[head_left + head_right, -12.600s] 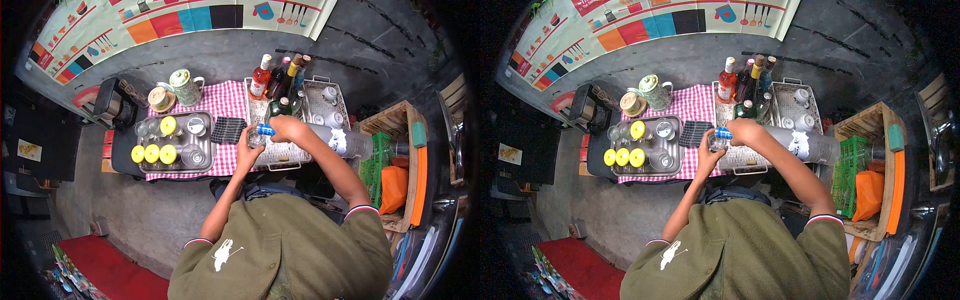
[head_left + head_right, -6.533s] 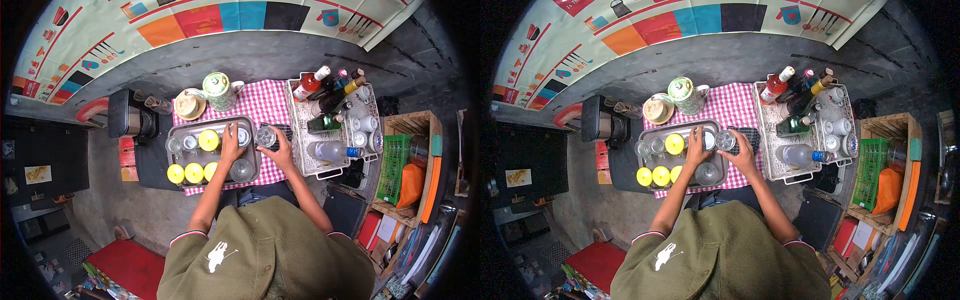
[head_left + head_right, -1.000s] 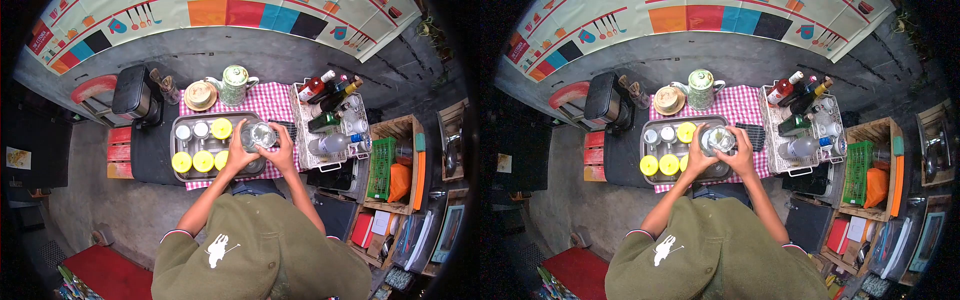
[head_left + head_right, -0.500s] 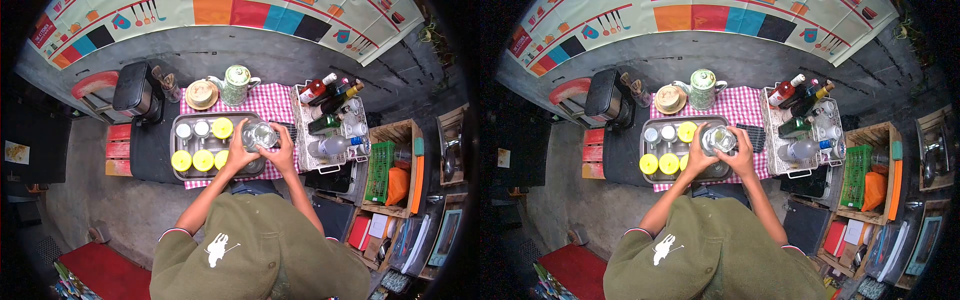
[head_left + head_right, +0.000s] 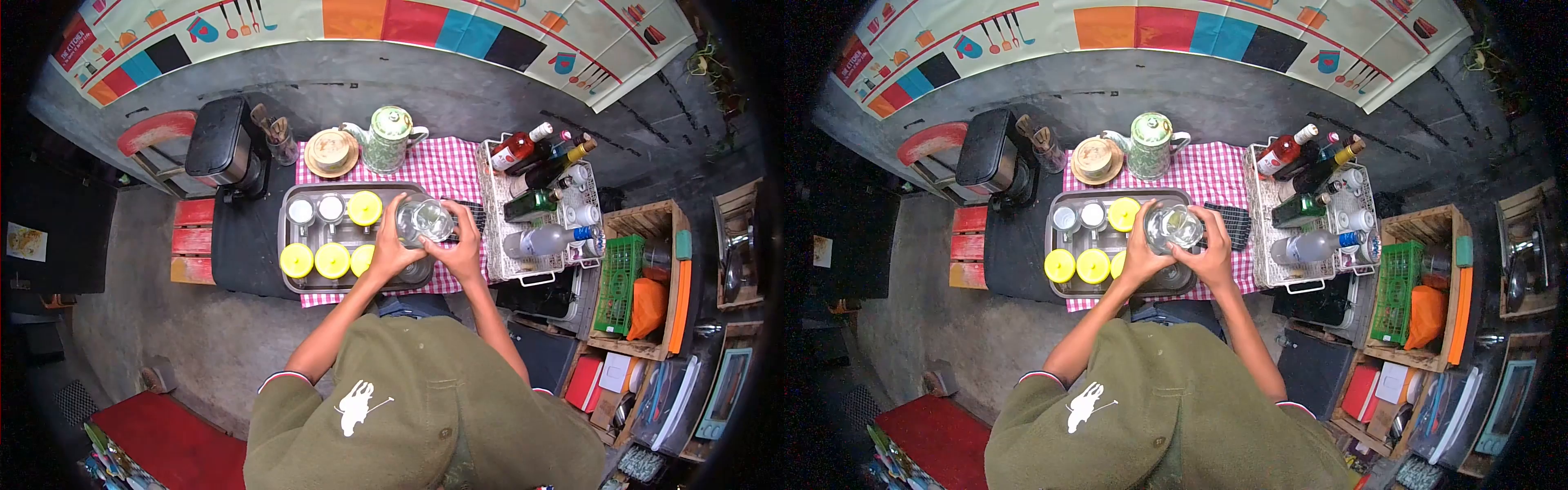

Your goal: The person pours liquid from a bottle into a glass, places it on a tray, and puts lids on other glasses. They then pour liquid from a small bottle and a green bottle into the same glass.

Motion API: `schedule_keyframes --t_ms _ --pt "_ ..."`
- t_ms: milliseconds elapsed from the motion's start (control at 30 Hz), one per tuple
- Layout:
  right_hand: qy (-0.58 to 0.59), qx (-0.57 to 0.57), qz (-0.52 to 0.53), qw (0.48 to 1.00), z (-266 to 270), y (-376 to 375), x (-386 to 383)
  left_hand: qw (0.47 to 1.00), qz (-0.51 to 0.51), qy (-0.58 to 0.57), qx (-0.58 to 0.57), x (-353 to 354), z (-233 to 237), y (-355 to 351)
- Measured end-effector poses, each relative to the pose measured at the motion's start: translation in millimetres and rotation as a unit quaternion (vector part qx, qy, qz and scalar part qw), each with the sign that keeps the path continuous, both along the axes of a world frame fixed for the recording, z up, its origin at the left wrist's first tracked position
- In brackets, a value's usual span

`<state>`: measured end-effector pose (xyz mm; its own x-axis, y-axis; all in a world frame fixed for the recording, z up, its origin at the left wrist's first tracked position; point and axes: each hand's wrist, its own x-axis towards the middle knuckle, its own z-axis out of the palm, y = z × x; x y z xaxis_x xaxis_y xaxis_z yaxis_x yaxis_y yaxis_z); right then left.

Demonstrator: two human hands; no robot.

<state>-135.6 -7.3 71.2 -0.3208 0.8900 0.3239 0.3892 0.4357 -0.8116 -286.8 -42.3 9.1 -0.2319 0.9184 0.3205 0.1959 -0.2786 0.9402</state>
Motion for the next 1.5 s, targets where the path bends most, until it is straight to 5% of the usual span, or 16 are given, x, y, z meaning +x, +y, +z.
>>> schedule_keyframes --t_ms 1500 --pt "0.005 0.012 0.007 1.0 -5 1 2 1.0 -0.002 -0.017 -0.004 4 -4 -1"
